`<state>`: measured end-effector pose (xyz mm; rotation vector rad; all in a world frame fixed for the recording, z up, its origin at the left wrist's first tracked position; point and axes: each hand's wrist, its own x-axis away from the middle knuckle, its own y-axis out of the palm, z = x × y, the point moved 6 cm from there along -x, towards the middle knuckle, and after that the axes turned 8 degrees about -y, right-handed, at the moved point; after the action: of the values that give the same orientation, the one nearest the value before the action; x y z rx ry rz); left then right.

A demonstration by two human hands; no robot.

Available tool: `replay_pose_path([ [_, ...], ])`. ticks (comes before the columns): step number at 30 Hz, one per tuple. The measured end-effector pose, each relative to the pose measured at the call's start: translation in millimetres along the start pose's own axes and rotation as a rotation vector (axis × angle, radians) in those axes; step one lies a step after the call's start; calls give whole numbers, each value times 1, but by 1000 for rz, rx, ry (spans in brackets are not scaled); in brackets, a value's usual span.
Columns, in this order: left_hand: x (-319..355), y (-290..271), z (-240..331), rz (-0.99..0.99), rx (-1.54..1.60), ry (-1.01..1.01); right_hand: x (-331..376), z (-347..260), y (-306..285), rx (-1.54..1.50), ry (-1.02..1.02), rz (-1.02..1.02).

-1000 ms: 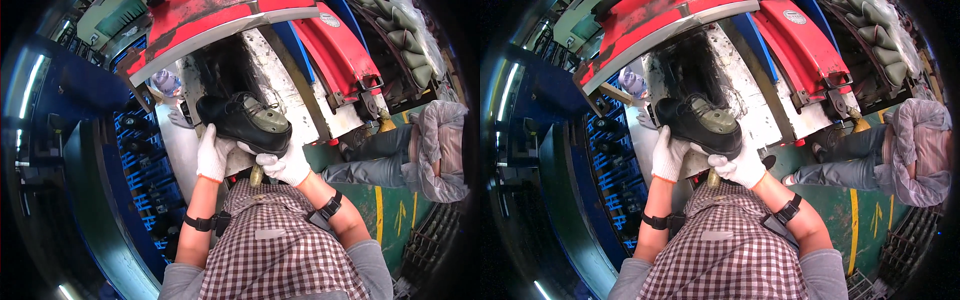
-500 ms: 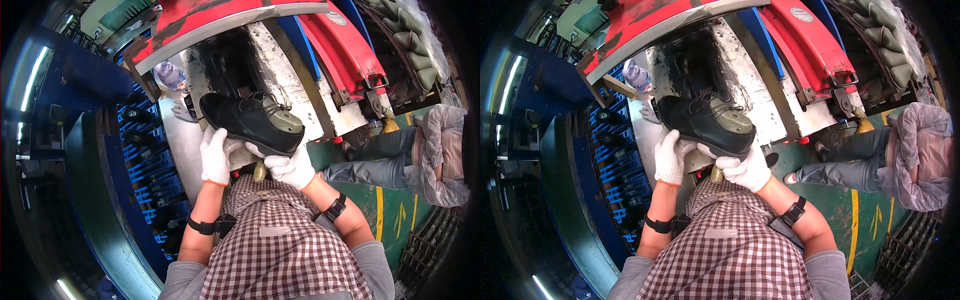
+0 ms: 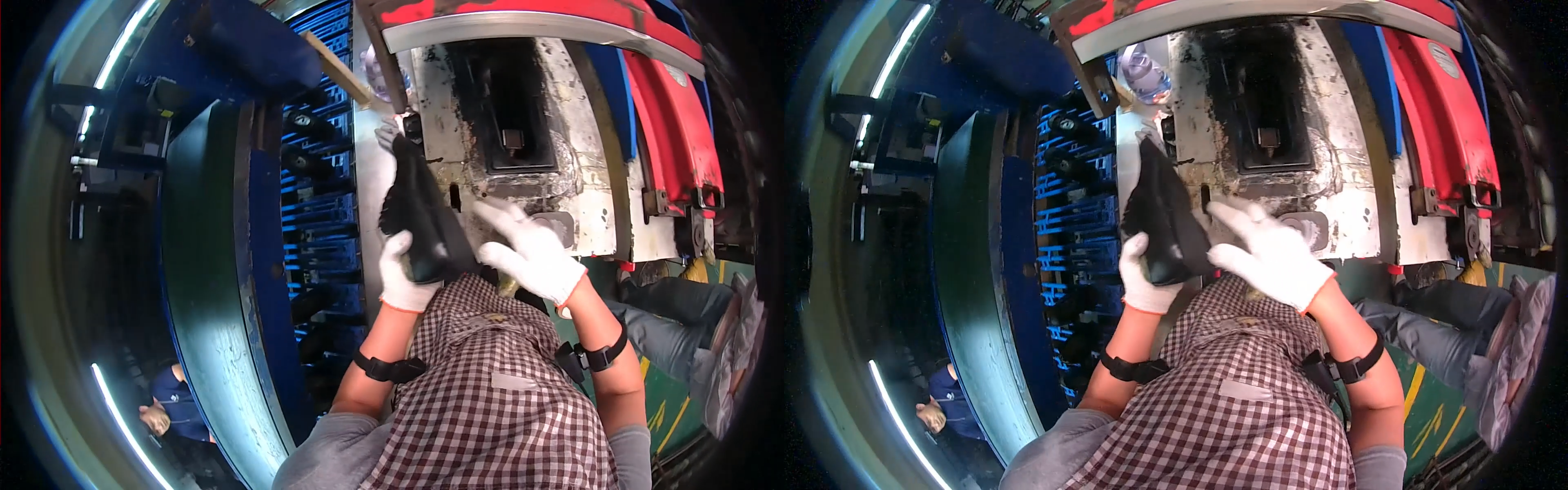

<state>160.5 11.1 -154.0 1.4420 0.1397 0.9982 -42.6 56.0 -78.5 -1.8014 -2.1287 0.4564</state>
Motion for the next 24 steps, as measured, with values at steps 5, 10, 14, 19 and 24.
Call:
replay_pose_path([
  [5,17,-106,83,582,-229,366,13,25,-15,649,-123,331],
  [10,-17,-212,210,803,-244,540,15,40,2,804,-241,333],
  [14,-16,-236,290,1249,-574,787,12,41,0,822,-246,344],
  [19,-31,-231,289,1534,-1125,298,10,41,0,810,-236,352],
  [24,-4,-239,232,1338,-1154,576,11,46,1,825,-170,310],
])
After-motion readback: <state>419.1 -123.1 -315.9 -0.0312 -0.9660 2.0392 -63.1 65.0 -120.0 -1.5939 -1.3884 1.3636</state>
